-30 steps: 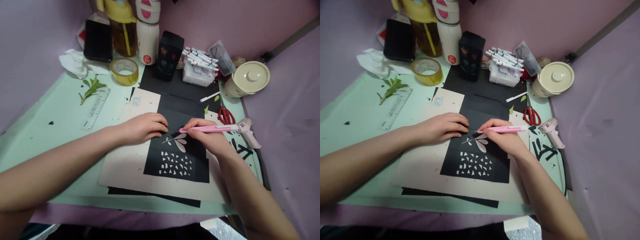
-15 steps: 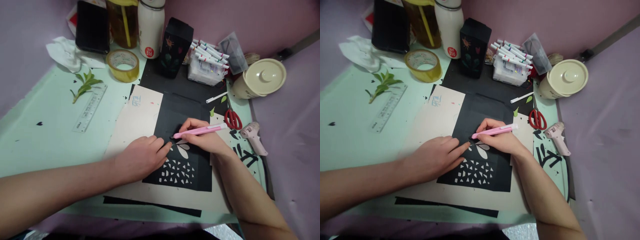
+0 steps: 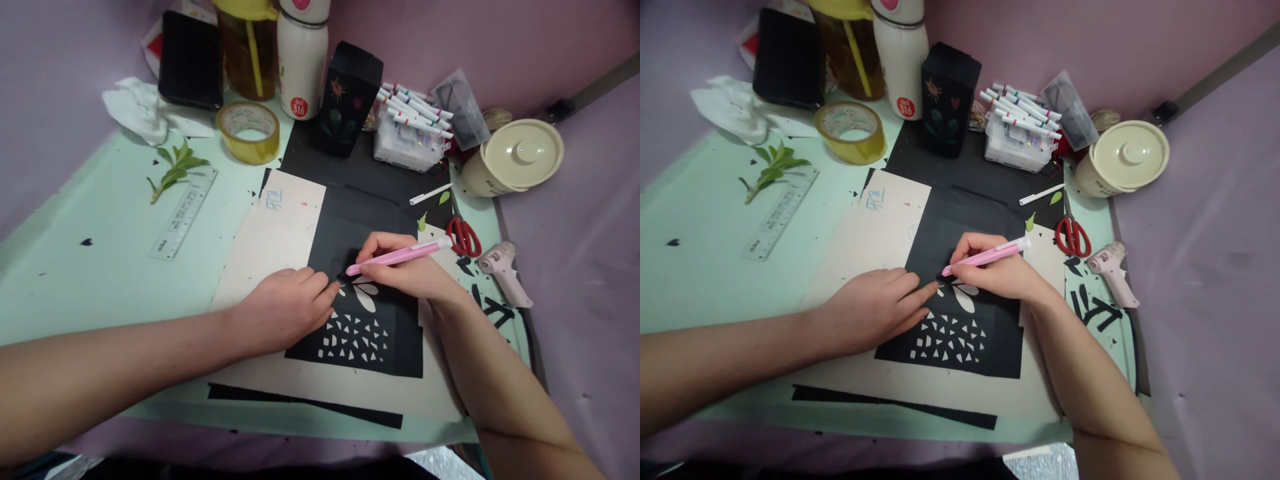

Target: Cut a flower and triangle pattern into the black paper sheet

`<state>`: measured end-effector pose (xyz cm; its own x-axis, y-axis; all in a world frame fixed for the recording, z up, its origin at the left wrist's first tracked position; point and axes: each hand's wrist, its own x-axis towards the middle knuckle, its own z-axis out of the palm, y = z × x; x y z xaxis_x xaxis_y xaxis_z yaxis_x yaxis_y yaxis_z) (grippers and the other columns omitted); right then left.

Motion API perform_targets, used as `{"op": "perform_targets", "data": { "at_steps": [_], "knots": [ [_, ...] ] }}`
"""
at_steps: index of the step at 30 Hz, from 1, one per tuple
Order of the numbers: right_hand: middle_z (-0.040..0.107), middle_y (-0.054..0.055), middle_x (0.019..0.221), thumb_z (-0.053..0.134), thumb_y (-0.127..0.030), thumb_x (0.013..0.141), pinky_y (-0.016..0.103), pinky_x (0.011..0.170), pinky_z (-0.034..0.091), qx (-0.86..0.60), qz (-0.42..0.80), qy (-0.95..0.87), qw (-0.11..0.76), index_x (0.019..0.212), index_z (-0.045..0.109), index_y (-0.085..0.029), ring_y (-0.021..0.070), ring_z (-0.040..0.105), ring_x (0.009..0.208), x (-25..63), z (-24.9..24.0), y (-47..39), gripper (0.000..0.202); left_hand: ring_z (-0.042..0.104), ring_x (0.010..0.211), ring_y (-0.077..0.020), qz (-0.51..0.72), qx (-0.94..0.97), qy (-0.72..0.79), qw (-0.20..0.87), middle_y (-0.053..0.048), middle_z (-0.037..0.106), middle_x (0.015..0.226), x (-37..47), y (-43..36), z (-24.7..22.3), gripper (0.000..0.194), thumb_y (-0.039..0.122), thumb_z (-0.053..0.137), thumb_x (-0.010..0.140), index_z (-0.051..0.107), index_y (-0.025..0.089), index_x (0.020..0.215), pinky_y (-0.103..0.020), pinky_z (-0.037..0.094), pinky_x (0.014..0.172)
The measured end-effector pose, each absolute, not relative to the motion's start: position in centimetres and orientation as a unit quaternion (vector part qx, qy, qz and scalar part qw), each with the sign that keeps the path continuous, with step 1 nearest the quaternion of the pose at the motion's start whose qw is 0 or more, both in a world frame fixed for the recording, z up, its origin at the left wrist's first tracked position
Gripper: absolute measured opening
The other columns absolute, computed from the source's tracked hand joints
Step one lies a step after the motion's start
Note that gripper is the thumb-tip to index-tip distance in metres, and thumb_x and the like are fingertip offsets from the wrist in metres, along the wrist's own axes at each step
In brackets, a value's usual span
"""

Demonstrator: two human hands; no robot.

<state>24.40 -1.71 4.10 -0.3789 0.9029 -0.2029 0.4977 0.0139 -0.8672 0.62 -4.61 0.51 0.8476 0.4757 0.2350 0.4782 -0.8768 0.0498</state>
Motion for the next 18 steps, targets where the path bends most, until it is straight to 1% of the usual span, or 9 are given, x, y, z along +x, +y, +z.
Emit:
{"op": "perform_targets", "data": {
  "at_steps": [2, 5, 8, 12, 18],
  "knots": [
    [0.066, -0.002, 0.067, 0.068, -0.022, 0.078, 0.018, 0.048, 0.036, -0.496, 0.477, -0.698, 0.196, 0.078, 0.067, -0.016, 0.0090, 0.053, 0.056, 24.3, 4.5, -1.0, 0.005, 0.059, 0.067, -0.0207, -0.128, -0.963, -0.235, 0.004, -0.003, 0.059, 0.076, 0.4, -4.1, 0.5, 0.029, 0.031, 0.049, 0.098, 0.067, 0.013, 0.111, -0.033, 0.045, 0.056],
    [0.068, 0.000, 0.074, 0.071, -0.022, 0.077, 0.018, 0.051, 0.039, -0.442, 0.518, -0.714, 0.163, 0.079, 0.068, -0.015, 0.0095, 0.056, 0.061, 24.3, 4.5, 0.3, 0.008, 0.059, 0.067, -0.0205, -0.131, -0.971, -0.198, -0.002, -0.003, 0.060, 0.078, 0.1, -3.1, 0.5, 0.029, 0.032, 0.054, 0.096, 0.068, 0.013, 0.113, -0.034, 0.045, 0.056],
    [0.069, 0.001, 0.074, 0.073, -0.023, 0.075, 0.018, 0.053, 0.041, -0.424, 0.553, -0.698, 0.162, 0.077, 0.066, -0.015, 0.0100, 0.058, 0.063, 24.5, 3.9, 1.3, 0.011, 0.060, 0.068, -0.0200, -0.132, -0.976, -0.171, 0.002, -0.003, 0.063, 0.079, -0.1, -2.6, 0.5, 0.031, 0.034, 0.058, 0.095, 0.068, 0.012, 0.114, -0.034, 0.045, 0.057],
    [0.068, 0.000, 0.071, 0.074, -0.021, 0.075, 0.018, 0.050, 0.039, -0.426, 0.564, -0.689, 0.161, 0.076, 0.067, -0.014, 0.0091, 0.057, 0.060, 24.9, 3.4, 1.3, 0.009, 0.060, 0.064, -0.0187, -0.131, -0.975, -0.177, 0.015, -0.001, 0.063, 0.075, 0.0, -2.7, 0.5, 0.033, 0.035, 0.059, 0.094, 0.069, 0.012, 0.116, -0.033, 0.043, 0.055],
    [0.072, 0.002, 0.078, 0.074, -0.020, 0.076, 0.018, 0.056, 0.044, -0.415, 0.571, -0.691, 0.154, 0.079, 0.069, -0.014, 0.0113, 0.063, 0.068, 25.1, 3.3, 1.0, 0.008, 0.060, 0.063, -0.0186, -0.132, -0.975, -0.179, 0.008, -0.001, 0.063, 0.074, 0.0, -2.8, 0.5, 0.033, 0.035, 0.061, 0.094, 0.069, 0.013, 0.117, -0.033, 0.044, 0.054]
  ]
}}
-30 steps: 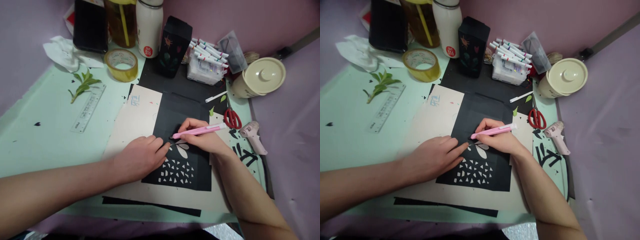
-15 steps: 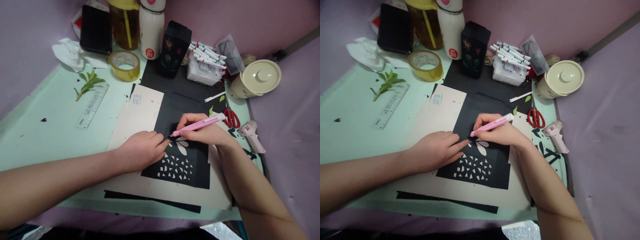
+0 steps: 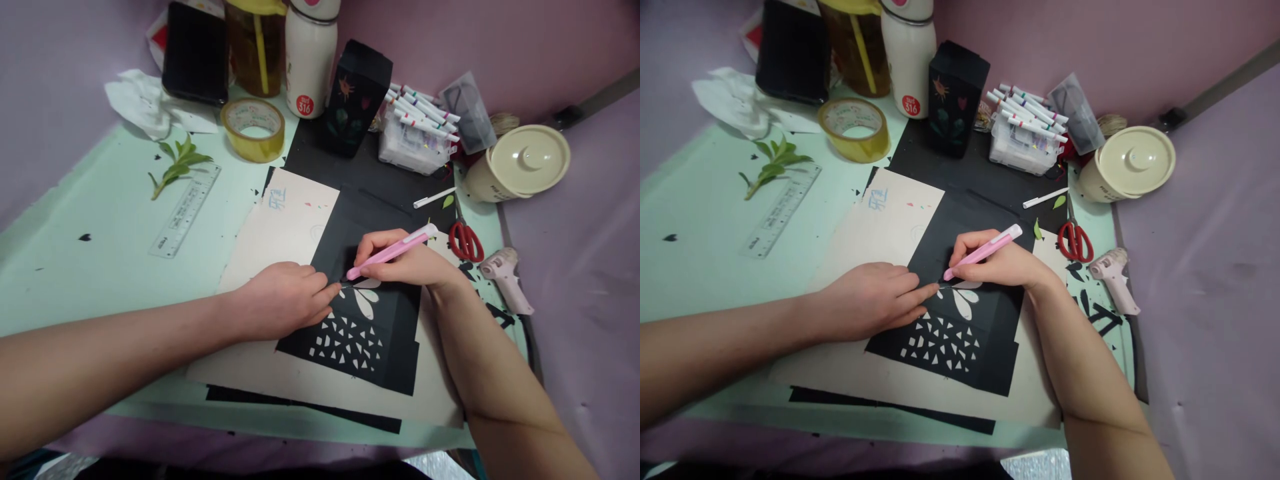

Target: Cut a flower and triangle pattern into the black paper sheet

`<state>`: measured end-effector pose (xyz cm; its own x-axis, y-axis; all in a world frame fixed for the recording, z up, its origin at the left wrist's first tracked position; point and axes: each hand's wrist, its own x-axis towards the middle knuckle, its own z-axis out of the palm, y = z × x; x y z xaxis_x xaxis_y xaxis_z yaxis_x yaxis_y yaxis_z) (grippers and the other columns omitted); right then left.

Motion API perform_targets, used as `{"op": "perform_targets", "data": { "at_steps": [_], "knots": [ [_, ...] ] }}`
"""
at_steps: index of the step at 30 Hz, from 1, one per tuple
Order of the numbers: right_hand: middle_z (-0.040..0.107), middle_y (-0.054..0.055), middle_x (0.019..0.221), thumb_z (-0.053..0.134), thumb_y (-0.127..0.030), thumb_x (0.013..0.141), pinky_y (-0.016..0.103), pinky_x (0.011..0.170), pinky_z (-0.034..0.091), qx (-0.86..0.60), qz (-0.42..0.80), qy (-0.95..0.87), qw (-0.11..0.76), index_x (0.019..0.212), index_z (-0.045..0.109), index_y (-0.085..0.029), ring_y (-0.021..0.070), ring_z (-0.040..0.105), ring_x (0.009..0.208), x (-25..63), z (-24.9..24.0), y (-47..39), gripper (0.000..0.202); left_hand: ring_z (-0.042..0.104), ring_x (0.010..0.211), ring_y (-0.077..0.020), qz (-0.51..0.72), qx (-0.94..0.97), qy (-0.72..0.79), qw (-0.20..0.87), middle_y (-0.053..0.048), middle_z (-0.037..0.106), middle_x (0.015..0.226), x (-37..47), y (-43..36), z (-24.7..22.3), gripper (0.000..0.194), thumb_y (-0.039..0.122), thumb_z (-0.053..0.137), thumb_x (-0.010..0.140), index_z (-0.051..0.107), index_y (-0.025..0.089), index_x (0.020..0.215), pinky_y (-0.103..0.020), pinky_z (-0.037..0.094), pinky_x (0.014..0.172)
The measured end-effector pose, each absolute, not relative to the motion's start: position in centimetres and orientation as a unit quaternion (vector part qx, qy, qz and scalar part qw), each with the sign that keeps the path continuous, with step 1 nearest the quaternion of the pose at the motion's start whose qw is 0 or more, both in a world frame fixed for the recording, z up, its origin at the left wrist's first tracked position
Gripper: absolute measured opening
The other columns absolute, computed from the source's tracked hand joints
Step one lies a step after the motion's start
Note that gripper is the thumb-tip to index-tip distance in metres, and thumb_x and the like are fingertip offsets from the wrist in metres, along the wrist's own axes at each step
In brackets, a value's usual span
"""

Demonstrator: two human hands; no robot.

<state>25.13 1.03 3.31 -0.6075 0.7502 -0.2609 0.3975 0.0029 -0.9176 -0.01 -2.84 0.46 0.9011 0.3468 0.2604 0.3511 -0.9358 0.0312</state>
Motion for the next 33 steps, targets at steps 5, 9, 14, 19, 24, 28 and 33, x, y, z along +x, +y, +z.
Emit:
{"op": "perform_targets", "data": {
  "at_steps": [5, 9, 14, 19, 24, 28, 33],
  "knots": [
    [0.072, 0.002, 0.078, 0.074, -0.021, 0.077, 0.019, 0.056, 0.045, -0.416, 0.569, -0.694, 0.146, 0.080, 0.070, -0.014, 0.0115, 0.063, 0.068, 24.8, 3.4, 1.0, 0.008, 0.059, 0.061, -0.0181, -0.135, -0.976, -0.172, 0.000, 0.000, 0.062, 0.073, -0.1, -2.7, 0.3, 0.032, 0.035, 0.061, 0.094, 0.069, 0.014, 0.117, -0.033, 0.042, 0.053],
    [0.073, 0.003, 0.078, 0.074, -0.021, 0.077, 0.018, 0.054, 0.044, -0.422, 0.570, -0.691, 0.141, 0.080, 0.070, -0.014, 0.0112, 0.063, 0.066, 24.8, 3.4, 0.9, 0.008, 0.058, 0.061, -0.0176, -0.133, -0.976, -0.173, -0.002, 0.000, 0.062, 0.073, -0.1, -2.7, 0.3, 0.033, 0.034, 0.061, 0.094, 0.068, 0.015, 0.119, -0.032, 0.042, 0.053],
    [0.074, 0.003, 0.080, 0.073, -0.022, 0.078, 0.018, 0.054, 0.044, -0.422, 0.571, -0.690, 0.140, 0.081, 0.071, -0.014, 0.0114, 0.063, 0.067, 24.8, 3.4, 0.8, 0.009, 0.058, 0.062, -0.0176, -0.129, -0.976, -0.175, -0.006, 0.000, 0.062, 0.073, 0.0, -2.6, 0.3, 0.033, 0.034, 0.061, 0.094, 0.068, 0.015, 0.119, -0.032, 0.041, 0.054],
    [0.073, 0.003, 0.079, 0.073, -0.022, 0.078, 0.018, 0.055, 0.043, -0.415, 0.572, -0.694, 0.139, 0.080, 0.070, -0.014, 0.0111, 0.062, 0.066, 24.7, 3.3, 0.8, 0.010, 0.059, 0.062, -0.0176, -0.120, -0.978, -0.173, -0.009, -0.001, 0.063, 0.074, 0.0, -2.6, 0.4, 0.034, 0.035, 0.061, 0.094, 0.068, 0.015, 0.120, -0.032, 0.041, 0.054],
    [0.073, 0.002, 0.078, 0.069, -0.016, 0.076, 0.018, 0.053, 0.041, -0.432, 0.562, -0.688, 0.157, 0.075, 0.067, -0.014, 0.0103, 0.060, 0.064, 24.5, 3.5, 0.7, 0.003, 0.058, 0.061, -0.0176, -0.125, -0.976, -0.178, -0.016, 0.000, 0.062, 0.075, -0.1, -2.6, 0.3, 0.033, 0.035, 0.061, 0.094, 0.068, 0.016, 0.120, -0.032, 0.040, 0.053],
    [0.070, 0.001, 0.072, 0.065, -0.013, 0.075, 0.018, 0.051, 0.038, -0.442, 0.536, -0.699, 0.169, 0.069, 0.063, -0.015, 0.0094, 0.057, 0.061, 24.2, 3.8, 0.5, 0.006, 0.057, 0.061, -0.0173, -0.128, -0.975, -0.181, -0.023, 0.000, 0.061, 0.074, -0.1, -2.6, 0.1, 0.032, 0.034, 0.057, 0.096, 0.067, 0.016, 0.120, -0.031, 0.039, 0.053],
    [0.065, 0.000, 0.067, 0.066, -0.021, 0.078, 0.019, 0.050, 0.037, -0.478, 0.497, -0.700, 0.187, 0.070, 0.065, -0.016, 0.0099, 0.054, 0.059, 24.2, 3.7, -0.9, 0.009, 0.057, 0.062, -0.0170, -0.135, -0.974, -0.181, -0.032, -0.001, 0.060, 0.074, -0.2, -2.5, 0.0, 0.031, 0.033, 0.051, 0.099, 0.066, 0.016, 0.120, -0.030, 0.039, 0.054]
  ]
}}
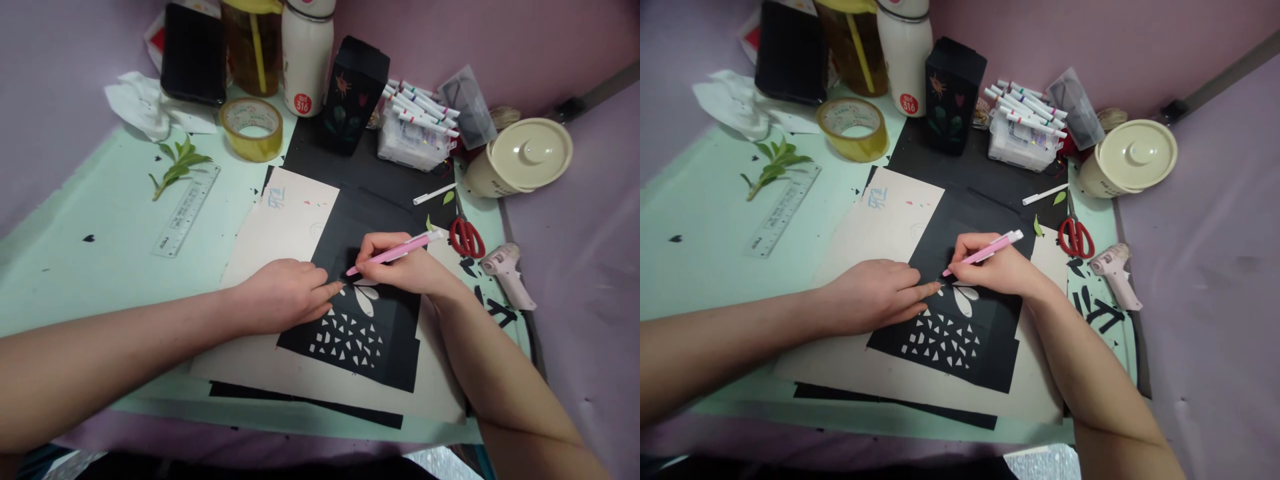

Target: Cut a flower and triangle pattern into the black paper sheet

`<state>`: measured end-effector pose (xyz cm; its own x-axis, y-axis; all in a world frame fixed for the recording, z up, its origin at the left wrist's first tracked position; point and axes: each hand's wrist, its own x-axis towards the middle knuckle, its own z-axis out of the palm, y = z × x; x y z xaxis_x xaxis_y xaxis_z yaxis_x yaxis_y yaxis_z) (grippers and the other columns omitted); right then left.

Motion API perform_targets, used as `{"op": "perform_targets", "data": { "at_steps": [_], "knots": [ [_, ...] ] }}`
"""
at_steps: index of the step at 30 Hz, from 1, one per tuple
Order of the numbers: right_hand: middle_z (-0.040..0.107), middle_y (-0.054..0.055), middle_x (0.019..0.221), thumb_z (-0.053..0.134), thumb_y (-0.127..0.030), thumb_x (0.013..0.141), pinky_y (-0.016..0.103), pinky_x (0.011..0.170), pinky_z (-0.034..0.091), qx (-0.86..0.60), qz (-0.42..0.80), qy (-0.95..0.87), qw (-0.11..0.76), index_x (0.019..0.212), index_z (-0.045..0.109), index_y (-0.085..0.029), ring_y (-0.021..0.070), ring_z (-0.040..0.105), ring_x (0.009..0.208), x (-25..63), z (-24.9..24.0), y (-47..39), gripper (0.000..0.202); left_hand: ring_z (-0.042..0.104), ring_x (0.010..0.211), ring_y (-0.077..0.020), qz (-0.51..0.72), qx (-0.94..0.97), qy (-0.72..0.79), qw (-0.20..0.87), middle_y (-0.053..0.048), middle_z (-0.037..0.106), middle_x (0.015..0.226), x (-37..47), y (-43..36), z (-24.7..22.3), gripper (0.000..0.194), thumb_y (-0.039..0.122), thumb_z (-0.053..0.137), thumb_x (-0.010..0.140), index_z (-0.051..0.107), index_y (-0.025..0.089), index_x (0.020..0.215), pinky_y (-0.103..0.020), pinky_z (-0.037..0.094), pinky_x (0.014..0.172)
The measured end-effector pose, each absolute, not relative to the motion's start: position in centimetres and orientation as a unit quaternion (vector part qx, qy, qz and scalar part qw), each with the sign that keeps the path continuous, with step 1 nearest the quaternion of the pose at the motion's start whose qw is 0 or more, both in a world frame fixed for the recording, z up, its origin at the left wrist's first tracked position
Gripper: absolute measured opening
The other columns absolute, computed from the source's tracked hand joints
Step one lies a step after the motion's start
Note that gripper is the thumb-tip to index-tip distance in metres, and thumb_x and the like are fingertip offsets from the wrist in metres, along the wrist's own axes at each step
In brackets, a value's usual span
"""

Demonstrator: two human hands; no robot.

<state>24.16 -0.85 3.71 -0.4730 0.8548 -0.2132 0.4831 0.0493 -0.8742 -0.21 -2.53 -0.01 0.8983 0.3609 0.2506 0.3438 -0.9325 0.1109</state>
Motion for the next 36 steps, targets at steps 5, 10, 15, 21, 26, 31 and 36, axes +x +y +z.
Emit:
{"op": "perform_targets", "data": {
  "at_steps": [5, 10, 15, 21, 26, 31, 36],
  "knots": [
    [0.064, -0.001, 0.064, 0.066, -0.024, 0.080, 0.021, 0.050, 0.037, -0.529, 0.438, -0.688, 0.235, 0.073, 0.066, -0.017, 0.0105, 0.053, 0.056, 23.9, 3.1, -3.0, 0.010, 0.059, 0.067, -0.0178, 0.147, 0.970, 0.190, 0.038, -0.002, 0.061, 0.075, -0.3, -2.5, -0.4, 0.032, 0.033, 0.050, 0.099, 0.064, 0.014, 0.120, -0.029, 0.043, 0.057],
    [0.069, 0.001, 0.070, 0.063, -0.025, 0.086, 0.022, 0.054, 0.043, -0.513, 0.382, -0.716, 0.279, 0.080, 0.068, -0.018, 0.0116, 0.060, 0.058, 23.6, 2.1, -4.0, 0.011, 0.061, 0.069, -0.0182, 0.139, 0.969, 0.197, 0.047, -0.003, 0.064, 0.077, -0.2, -2.5, -0.4, 0.033, 0.033, 0.053, 0.098, 0.064, 0.013, 0.122, -0.029, 0.046, 0.059],
    [0.074, 0.003, 0.076, 0.062, -0.030, 0.091, 0.023, 0.056, 0.047, -0.473, 0.296, -0.776, 0.293, 0.081, 0.067, -0.020, 0.0122, 0.065, 0.061, 24.1, 0.9, -4.4, 0.015, 0.063, 0.073, -0.0186, 0.109, 0.970, 0.210, 0.063, -0.004, 0.065, 0.081, -0.1, -2.5, -0.1, 0.034, 0.035, 0.053, 0.098, 0.063, 0.016, 0.124, -0.028, 0.046, 0.061],
    [0.072, 0.002, 0.074, 0.056, -0.027, 0.094, 0.023, 0.054, 0.045, -0.466, 0.254, -0.798, 0.285, 0.078, 0.062, -0.021, 0.0112, 0.062, 0.057, 24.1, 0.6, -5.2, 0.018, 0.063, 0.070, -0.0192, 0.110, 0.969, 0.212, 0.069, -0.002, 0.063, 0.079, -0.1, -2.5, -0.1, 0.033, 0.035, 0.055, 0.097, 0.064, 0.016, 0.122, -0.030, 0.046, 0.059],
    [0.070, 0.001, 0.073, 0.056, -0.023, 0.092, 0.024, 0.053, 0.042, -0.469, 0.267, -0.794, 0.281, 0.075, 0.059, -0.022, 0.0115, 0.060, 0.056, 24.1, 0.7, -5.4, 0.017, 0.062, 0.070, -0.0190, 0.100, 0.968, 0.216, 0.075, -0.003, 0.063, 0.078, -0.1, -2.5, 0.1, 0.034, 0.035, 0.054, 0.097, 0.064, 0.015, 0.123, -0.029, 0.045, 0.060],
    [0.071, 0.001, 0.074, 0.056, -0.024, 0.092, 0.025, 0.054, 0.044, -0.484, 0.291, -0.779, 0.273, 0.075, 0.058, -0.022, 0.0124, 0.061, 0.058, 24.2, 0.8, -5.4, 0.017, 0.062, 0.070, -0.0189, 0.102, 0.968, 0.216, 0.078, -0.003, 0.062, 0.078, -0.1, -2.5, 0.1, 0.034, 0.035, 0.050, 0.100, 0.062, 0.015, 0.124, -0.029, 0.045, 0.060],
    [0.073, 0.001, 0.077, 0.058, -0.028, 0.092, 0.025, 0.055, 0.046, -0.490, 0.315, -0.762, 0.284, 0.078, 0.061, -0.022, 0.0131, 0.065, 0.061, 24.2, 0.8, -5.4, 0.015, 0.062, 0.069, -0.0183, 0.125, 0.969, 0.205, 0.064, -0.003, 0.063, 0.078, -0.2, -2.5, -0.3, 0.030, 0.034, 0.049, 0.099, 0.062, 0.015, 0.118, -0.029, 0.046, 0.060]
  ]
}}
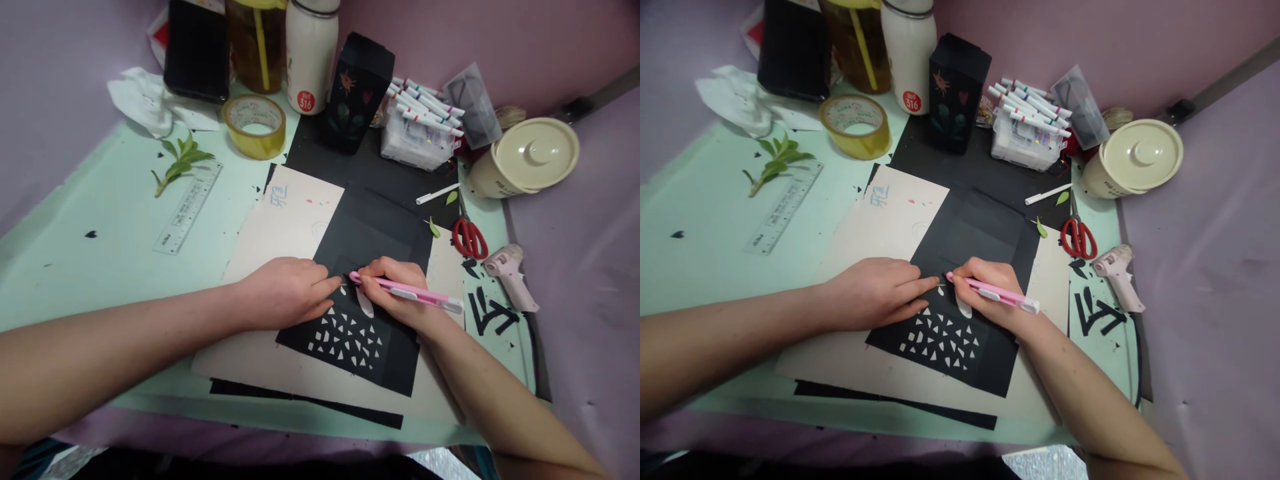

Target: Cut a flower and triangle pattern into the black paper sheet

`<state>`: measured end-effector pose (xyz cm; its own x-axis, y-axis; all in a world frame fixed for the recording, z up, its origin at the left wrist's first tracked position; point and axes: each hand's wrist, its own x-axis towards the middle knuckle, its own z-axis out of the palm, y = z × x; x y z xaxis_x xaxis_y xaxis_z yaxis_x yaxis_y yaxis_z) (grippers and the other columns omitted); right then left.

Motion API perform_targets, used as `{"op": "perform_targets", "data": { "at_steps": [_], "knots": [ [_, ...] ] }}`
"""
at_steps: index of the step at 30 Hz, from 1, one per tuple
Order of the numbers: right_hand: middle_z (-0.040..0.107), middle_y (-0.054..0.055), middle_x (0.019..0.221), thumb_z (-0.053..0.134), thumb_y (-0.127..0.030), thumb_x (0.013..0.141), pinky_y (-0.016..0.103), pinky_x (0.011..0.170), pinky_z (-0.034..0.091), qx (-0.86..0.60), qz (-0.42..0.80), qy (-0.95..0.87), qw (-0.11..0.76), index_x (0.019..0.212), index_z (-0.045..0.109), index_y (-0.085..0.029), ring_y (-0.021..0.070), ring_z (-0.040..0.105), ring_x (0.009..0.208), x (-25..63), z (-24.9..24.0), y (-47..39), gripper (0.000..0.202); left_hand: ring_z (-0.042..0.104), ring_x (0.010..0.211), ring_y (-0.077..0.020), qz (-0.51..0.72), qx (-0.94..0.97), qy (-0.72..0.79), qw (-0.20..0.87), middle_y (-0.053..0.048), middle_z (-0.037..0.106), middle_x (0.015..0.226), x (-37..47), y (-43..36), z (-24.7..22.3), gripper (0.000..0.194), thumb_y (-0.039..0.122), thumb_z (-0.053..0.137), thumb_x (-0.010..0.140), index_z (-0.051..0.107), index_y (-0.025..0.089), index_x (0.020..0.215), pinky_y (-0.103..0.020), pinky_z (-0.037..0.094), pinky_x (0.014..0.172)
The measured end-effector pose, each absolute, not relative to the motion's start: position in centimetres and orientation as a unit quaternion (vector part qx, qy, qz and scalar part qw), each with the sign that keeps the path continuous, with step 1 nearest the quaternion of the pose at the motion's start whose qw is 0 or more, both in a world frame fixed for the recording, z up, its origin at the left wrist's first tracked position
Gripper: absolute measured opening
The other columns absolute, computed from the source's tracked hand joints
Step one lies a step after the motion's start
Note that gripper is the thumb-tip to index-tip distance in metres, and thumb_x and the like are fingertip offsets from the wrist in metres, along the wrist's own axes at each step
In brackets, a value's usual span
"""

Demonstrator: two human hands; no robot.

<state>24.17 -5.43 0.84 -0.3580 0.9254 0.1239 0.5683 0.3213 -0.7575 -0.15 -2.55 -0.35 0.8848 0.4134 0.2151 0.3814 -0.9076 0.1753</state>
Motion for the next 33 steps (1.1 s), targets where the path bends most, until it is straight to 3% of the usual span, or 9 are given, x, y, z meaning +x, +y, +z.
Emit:
{"op": "perform_targets", "data": {
  "at_steps": [12, 18, 33],
  "knots": [
    [0.070, 0.001, 0.073, 0.064, -0.027, 0.086, 0.025, 0.054, 0.046, -0.513, 0.350, -0.717, 0.316, 0.079, 0.064, -0.022, 0.0134, 0.061, 0.059, 24.4, 1.0, -5.0, 0.009, 0.061, 0.067, -0.0175, 0.140, 0.969, 0.195, 0.051, -0.003, 0.062, 0.076, -0.3, -2.5, 0.0, 0.030, 0.031, 0.050, 0.098, 0.062, 0.014, 0.120, -0.028, 0.045, 0.059],
    [0.070, 0.004, 0.087, 0.067, -0.019, 0.084, 0.027, 0.067, 0.050, -0.463, 0.412, -0.721, 0.309, 0.091, 0.069, -0.022, 0.0161, 0.065, 0.074, 24.8, 1.4, -4.4, 0.008, 0.060, 0.065, -0.0175, 0.132, 0.973, 0.185, 0.047, -0.002, 0.061, 0.075, -0.2, -2.4, 0.1, 0.029, 0.031, 0.047, 0.100, 0.064, 0.013, 0.114, -0.030, 0.045, 0.058],
    [0.072, 0.003, 0.079, 0.065, -0.012, 0.079, 0.024, 0.060, 0.049, -0.445, 0.406, -0.742, 0.295, 0.085, 0.072, -0.019, 0.0131, 0.065, 0.066, 24.5, 1.1, -4.4, 0.012, 0.059, 0.064, -0.0171, 0.138, 0.970, 0.192, 0.049, -0.001, 0.060, 0.073, -0.3, -2.4, 0.5, 0.029, 0.031, 0.047, 0.100, 0.062, 0.013, 0.118, -0.029, 0.043, 0.058]
  ]
}}
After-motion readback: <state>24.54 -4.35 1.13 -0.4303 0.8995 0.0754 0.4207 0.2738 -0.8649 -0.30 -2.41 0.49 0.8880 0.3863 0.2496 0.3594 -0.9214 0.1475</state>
